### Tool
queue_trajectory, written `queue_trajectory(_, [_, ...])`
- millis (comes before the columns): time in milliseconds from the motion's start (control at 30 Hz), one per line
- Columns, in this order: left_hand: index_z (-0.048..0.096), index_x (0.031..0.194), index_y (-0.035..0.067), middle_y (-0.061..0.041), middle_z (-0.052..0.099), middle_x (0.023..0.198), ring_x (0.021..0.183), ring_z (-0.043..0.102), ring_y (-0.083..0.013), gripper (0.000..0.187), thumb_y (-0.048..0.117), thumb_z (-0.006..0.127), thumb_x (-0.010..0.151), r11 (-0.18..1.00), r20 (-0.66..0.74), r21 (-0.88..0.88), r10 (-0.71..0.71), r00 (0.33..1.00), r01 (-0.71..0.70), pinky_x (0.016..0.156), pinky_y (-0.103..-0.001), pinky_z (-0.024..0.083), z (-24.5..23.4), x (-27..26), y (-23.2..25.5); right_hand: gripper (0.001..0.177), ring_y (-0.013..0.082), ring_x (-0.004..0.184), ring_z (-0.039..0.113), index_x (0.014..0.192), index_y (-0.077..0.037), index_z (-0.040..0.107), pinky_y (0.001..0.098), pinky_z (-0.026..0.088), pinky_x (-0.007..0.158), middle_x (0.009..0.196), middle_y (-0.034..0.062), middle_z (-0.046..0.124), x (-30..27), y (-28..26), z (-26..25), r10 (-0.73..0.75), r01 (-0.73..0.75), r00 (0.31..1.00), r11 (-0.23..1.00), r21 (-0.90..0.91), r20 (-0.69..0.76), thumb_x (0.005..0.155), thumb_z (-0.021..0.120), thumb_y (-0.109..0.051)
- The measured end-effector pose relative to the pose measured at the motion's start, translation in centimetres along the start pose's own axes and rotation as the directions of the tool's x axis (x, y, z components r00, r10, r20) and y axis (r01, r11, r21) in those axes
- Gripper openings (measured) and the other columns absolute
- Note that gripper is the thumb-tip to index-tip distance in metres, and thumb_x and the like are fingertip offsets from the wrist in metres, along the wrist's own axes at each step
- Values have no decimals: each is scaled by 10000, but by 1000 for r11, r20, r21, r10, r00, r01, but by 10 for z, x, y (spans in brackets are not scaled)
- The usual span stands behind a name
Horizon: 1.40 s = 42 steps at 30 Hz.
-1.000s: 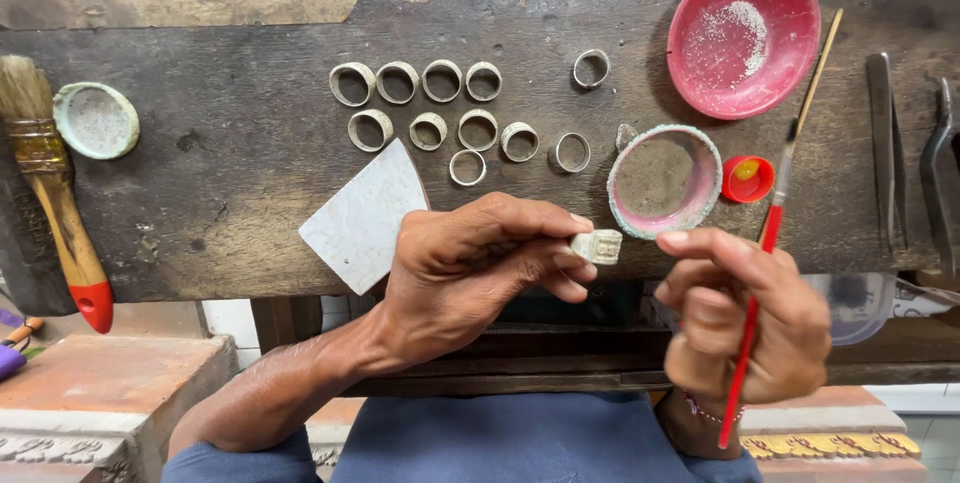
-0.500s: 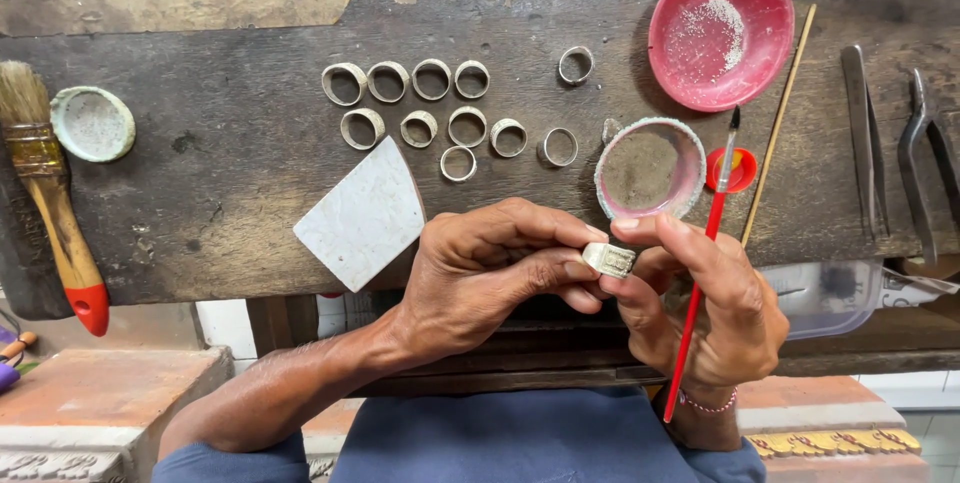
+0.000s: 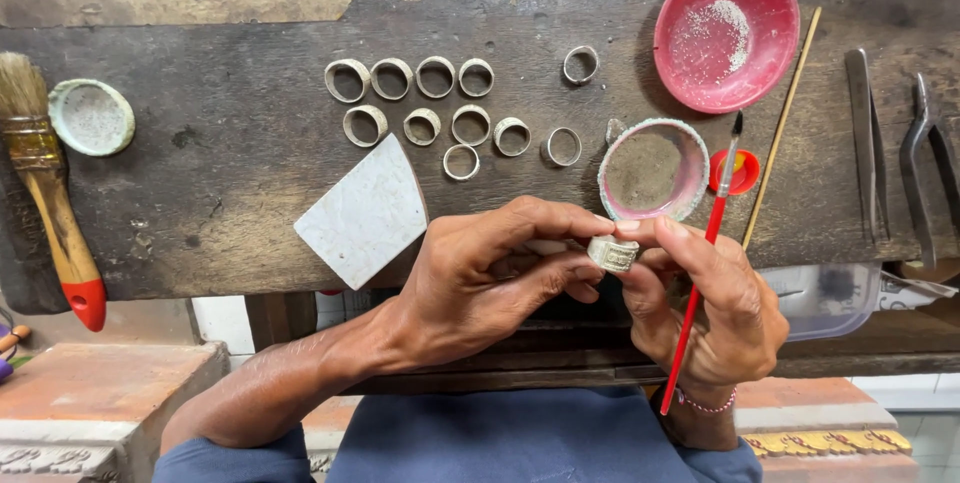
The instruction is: Applying soldering paste or flux to the exterior of metal ring bands using a small brush at a jewelry workbench.
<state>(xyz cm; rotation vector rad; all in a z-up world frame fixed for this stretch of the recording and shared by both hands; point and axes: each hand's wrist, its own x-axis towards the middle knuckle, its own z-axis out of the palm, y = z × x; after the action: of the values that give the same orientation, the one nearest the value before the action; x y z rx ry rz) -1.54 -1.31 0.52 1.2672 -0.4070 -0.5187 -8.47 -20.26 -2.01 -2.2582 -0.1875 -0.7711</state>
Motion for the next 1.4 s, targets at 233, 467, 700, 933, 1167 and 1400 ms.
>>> queue_trajectory(233, [595,1272,11,-163,714,1156,943,819,-208,226,4,618,1047,977,15,173,122,992,-123,889,-263,703,-9,-1,3,295,211,719,692,1259,37,576,309,570,729,1006,186,777,2,-5,0,19,-16,999,999,-49,51,1065,647,-173])
queue_trajectory(467, [638,1205,9,-124,735,1040,802,788,-154,182,48,651,1028,962,-15,231,151,988,-143,788,-221,653,-10,-1,2,310,210,700,671,1266,36,573,298,544,706,1037,190,776,6,-8,1,34,-31,997,999,-40,76,1059,656,-179])
queue_trajectory(700, [654,1183,35,-114,742,1053,780,797,-153,164,90,656,1028,932,-83,329,187,979,-150,769,-212,637,-14,-2,1,303,283,754,709,1239,109,539,320,596,734,1009,326,730,6,-10,2,49,-50,998,999,22,41,1013,701,-11])
queue_trajectory(933, [650,1176,-8,-148,743,1072,882,761,-189,167,68,645,1027,910,-105,371,239,965,-185,840,-262,663,-17,-1,-3,742,283,661,645,1557,74,348,271,513,677,1221,436,618,-24,5,-17,349,-364,931,882,299,103,837,420,237])
queue_trajectory(1167, [651,1184,19,-124,743,1054,781,738,-153,153,55,651,1036,915,-109,372,209,972,-155,784,-245,630,-20,0,-5,513,296,561,555,1389,40,499,293,437,496,1078,405,599,-26,19,-11,404,-326,901,871,368,-158,1144,475,-410])
queue_trajectory(1400, [644,1193,16,-124,742,1056,812,741,-159,156,47,644,1040,917,-99,368,200,975,-151,811,-251,629,-21,0,-6,249,306,603,615,1097,-15,482,302,416,509,988,291,594,-6,4,3,432,-347,859,887,305,-277,1035,638,-199])
